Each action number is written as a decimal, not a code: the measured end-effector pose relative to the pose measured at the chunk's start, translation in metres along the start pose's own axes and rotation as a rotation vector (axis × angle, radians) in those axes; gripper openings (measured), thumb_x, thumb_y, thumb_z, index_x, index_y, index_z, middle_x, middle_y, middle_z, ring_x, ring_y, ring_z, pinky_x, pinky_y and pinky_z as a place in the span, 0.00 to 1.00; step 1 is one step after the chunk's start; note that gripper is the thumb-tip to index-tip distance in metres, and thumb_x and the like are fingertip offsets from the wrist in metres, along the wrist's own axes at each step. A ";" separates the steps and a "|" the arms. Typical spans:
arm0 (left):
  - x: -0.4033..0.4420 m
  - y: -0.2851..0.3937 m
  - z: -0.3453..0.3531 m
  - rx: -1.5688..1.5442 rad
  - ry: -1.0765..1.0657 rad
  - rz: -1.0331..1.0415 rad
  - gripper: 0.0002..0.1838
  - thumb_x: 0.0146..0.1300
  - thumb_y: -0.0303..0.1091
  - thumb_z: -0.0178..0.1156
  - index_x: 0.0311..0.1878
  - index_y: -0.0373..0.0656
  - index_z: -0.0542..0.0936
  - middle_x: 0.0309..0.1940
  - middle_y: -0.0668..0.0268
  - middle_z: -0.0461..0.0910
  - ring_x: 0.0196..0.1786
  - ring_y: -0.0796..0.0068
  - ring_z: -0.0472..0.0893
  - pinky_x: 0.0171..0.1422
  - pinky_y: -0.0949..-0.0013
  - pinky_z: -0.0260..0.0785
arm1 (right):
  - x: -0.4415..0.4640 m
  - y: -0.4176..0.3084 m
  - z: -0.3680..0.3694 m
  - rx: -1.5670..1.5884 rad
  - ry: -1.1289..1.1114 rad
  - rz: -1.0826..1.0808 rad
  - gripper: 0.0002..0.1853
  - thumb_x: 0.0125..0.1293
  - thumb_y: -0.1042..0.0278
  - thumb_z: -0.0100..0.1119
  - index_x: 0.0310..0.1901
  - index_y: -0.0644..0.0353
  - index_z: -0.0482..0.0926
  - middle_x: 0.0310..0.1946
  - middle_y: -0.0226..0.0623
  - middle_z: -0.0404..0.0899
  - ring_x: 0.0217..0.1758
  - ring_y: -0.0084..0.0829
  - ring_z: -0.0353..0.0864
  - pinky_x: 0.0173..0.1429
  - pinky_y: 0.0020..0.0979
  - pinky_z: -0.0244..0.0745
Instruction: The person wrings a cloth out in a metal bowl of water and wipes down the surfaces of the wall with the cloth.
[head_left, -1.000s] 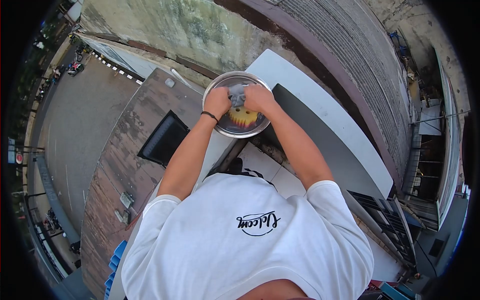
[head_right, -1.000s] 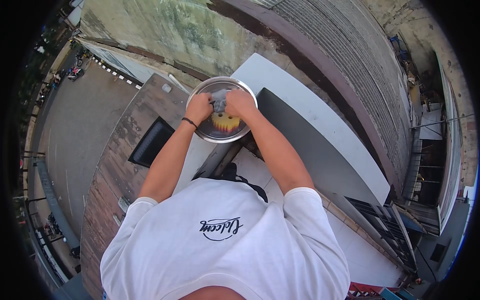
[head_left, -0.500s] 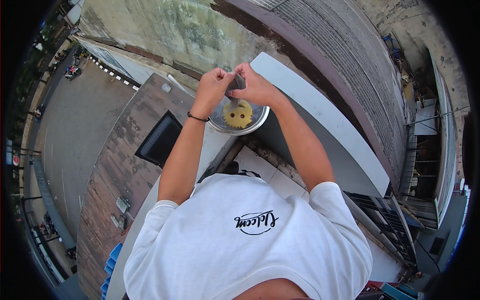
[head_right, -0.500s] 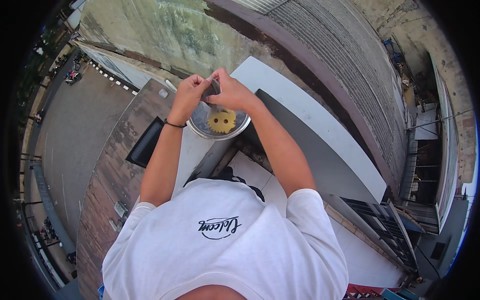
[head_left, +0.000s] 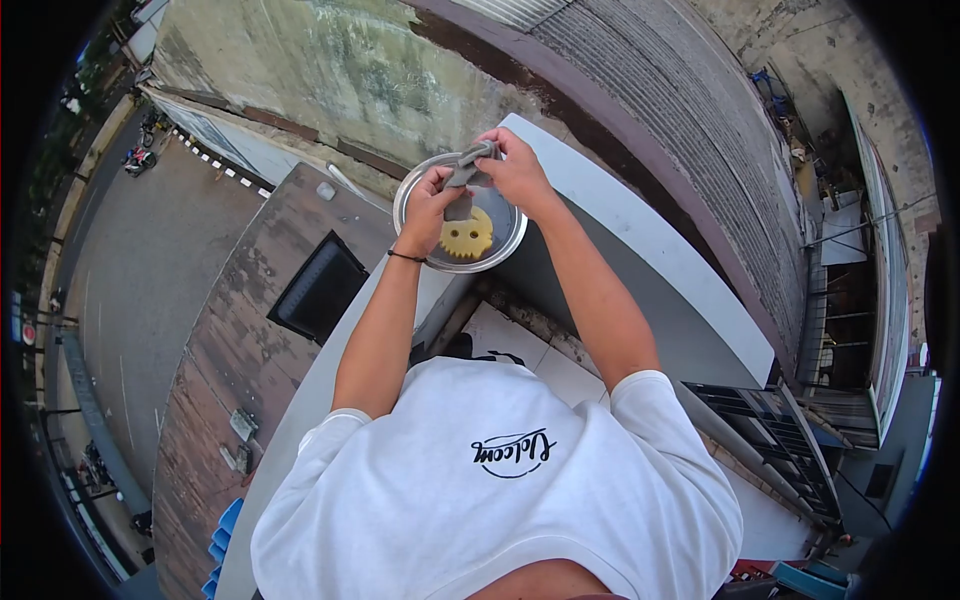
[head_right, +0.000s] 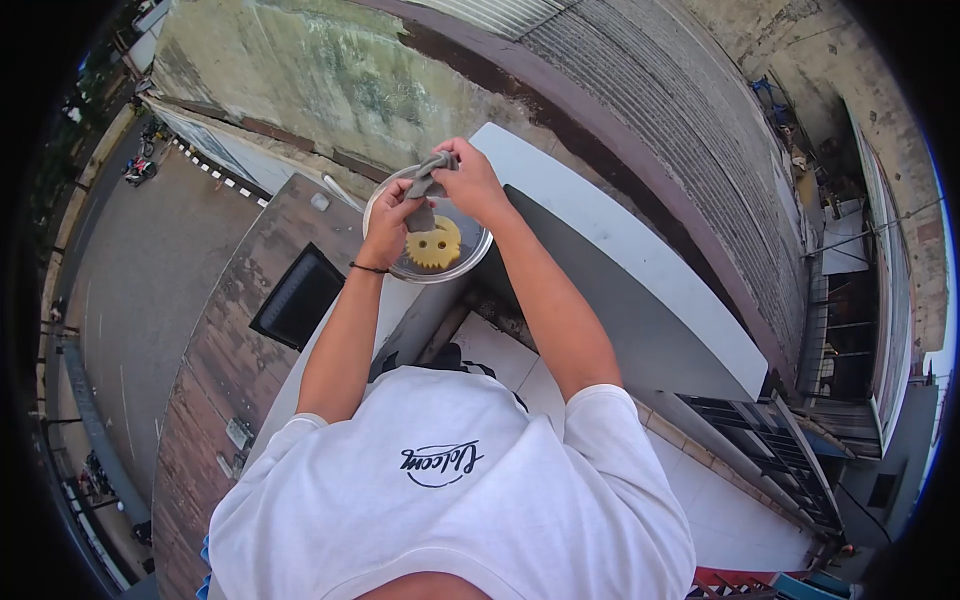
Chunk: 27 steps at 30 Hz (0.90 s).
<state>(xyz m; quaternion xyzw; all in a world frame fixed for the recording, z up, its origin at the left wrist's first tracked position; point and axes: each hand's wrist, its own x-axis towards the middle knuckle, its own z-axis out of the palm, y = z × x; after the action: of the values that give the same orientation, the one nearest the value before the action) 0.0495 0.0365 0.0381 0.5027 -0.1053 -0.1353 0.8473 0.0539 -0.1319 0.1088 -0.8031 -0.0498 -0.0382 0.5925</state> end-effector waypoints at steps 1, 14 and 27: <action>0.003 -0.006 0.000 -0.084 0.001 0.010 0.11 0.61 0.22 0.56 0.48 0.39 0.74 0.47 0.61 0.80 0.50 0.72 0.79 0.58 0.69 0.70 | -0.010 0.004 0.000 -0.110 0.058 0.001 0.12 0.60 0.69 0.64 0.45 0.61 0.78 0.33 0.41 0.80 0.38 0.36 0.81 0.47 0.34 0.74; 0.010 0.001 0.018 -0.558 -0.050 -0.221 0.12 0.63 0.34 0.54 0.49 0.43 0.75 0.46 0.63 0.79 0.51 0.71 0.77 0.58 0.68 0.67 | -0.031 0.055 0.036 0.301 -0.216 0.150 0.41 0.61 0.60 0.69 0.68 0.57 0.52 0.66 0.46 0.59 0.67 0.37 0.67 0.63 0.42 0.72; 0.022 0.023 -0.010 1.766 -0.449 0.589 0.20 0.50 0.29 0.64 0.47 0.35 0.73 0.47 0.51 0.74 0.52 0.56 0.77 0.54 0.61 0.71 | 0.009 0.062 0.023 0.138 -0.489 0.436 0.12 0.51 0.76 0.66 0.35 0.64 0.72 0.22 0.31 0.68 0.20 0.23 0.68 0.22 0.29 0.60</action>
<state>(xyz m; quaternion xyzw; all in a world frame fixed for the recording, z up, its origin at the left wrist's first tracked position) 0.0764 0.0484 0.0546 0.8759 -0.4515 0.1184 0.1224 0.0708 -0.1277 0.0443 -0.7382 -0.0197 0.2868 0.6103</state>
